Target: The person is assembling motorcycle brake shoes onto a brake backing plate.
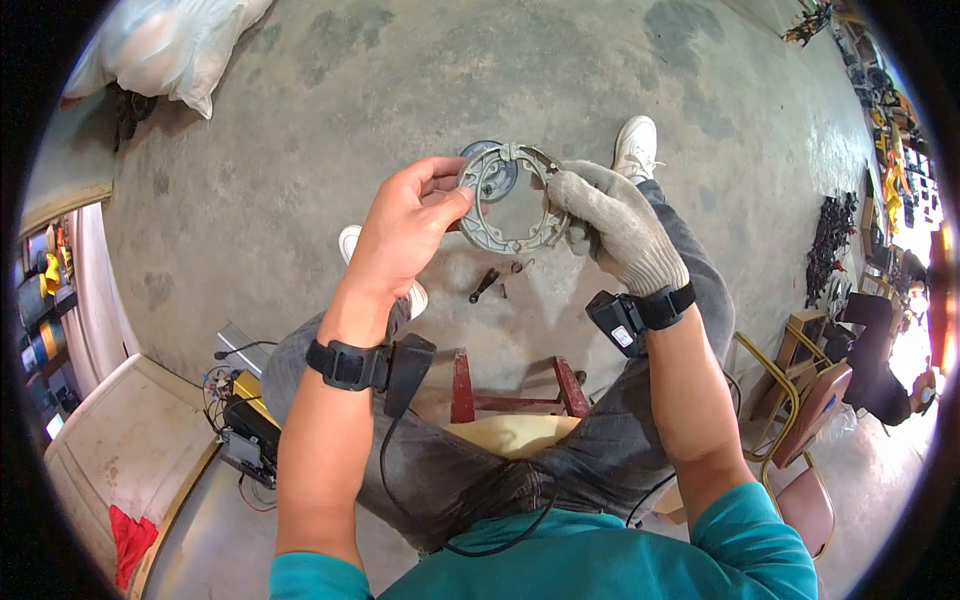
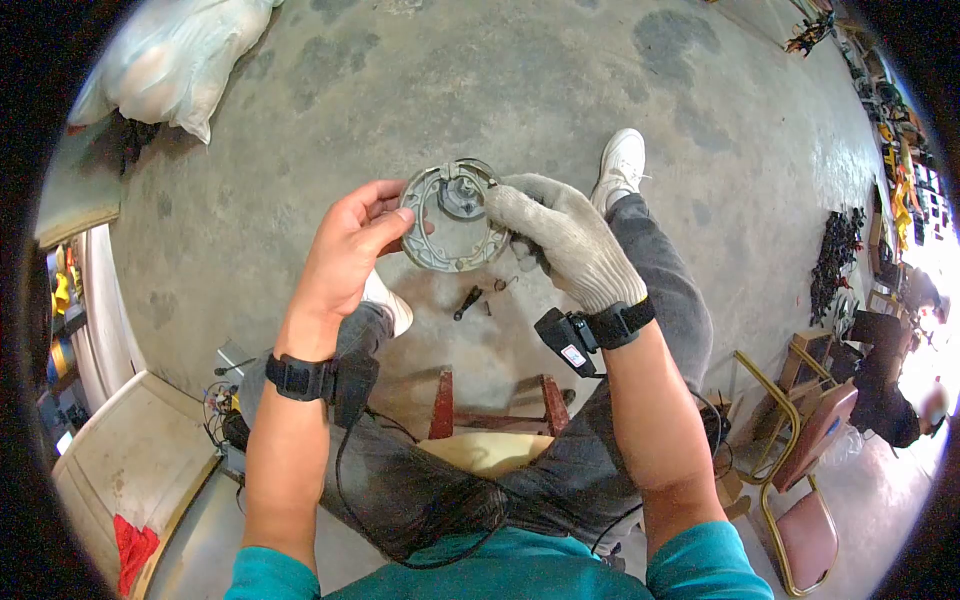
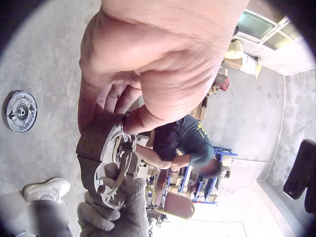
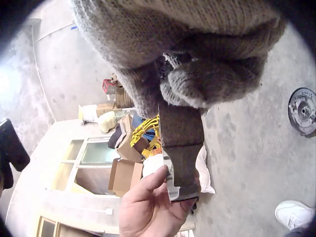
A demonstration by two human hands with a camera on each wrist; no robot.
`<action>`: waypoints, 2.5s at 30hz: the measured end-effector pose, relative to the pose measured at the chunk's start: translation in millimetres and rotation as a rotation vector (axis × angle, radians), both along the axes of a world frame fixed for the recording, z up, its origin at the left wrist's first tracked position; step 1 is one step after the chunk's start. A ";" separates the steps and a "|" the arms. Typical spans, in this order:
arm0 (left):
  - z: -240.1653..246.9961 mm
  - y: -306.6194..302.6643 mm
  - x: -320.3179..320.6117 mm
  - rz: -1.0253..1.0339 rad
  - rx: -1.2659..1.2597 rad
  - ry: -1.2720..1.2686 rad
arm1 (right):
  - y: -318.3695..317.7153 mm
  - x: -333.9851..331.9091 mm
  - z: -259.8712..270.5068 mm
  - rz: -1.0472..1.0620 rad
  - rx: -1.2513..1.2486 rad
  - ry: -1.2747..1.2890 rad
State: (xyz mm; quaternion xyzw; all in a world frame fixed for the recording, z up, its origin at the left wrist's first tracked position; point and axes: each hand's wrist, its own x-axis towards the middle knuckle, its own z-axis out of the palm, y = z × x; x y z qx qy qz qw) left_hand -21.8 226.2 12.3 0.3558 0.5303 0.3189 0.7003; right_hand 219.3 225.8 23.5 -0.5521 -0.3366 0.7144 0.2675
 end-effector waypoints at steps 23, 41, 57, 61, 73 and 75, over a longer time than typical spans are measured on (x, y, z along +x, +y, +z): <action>4.2 0.0 -1.3 0.016 -0.065 -0.071 | -1.2 -2.1 -0.2 -0.024 -0.020 0.068; 2.1 1.1 0.8 0.005 0.065 -0.228 | -1.8 -8.1 -2.7 -0.162 0.007 0.194; 1.6 2.8 0.4 0.154 -0.085 -0.236 | -1.4 -2.8 -7.4 -0.088 -0.043 0.147; 0.3 2.5 -2.1 0.225 -0.097 -0.241 | -4.5 -9.8 -11.1 -0.248 -0.036 0.249; 4.8 2.5 1.6 0.274 -0.084 -0.253 | -23.8 -32.5 -11.4 0.057 -0.137 0.458; 6.1 2.3 3.5 0.266 -0.075 -0.297 | -31.7 -41.2 -5.4 0.064 -0.155 0.435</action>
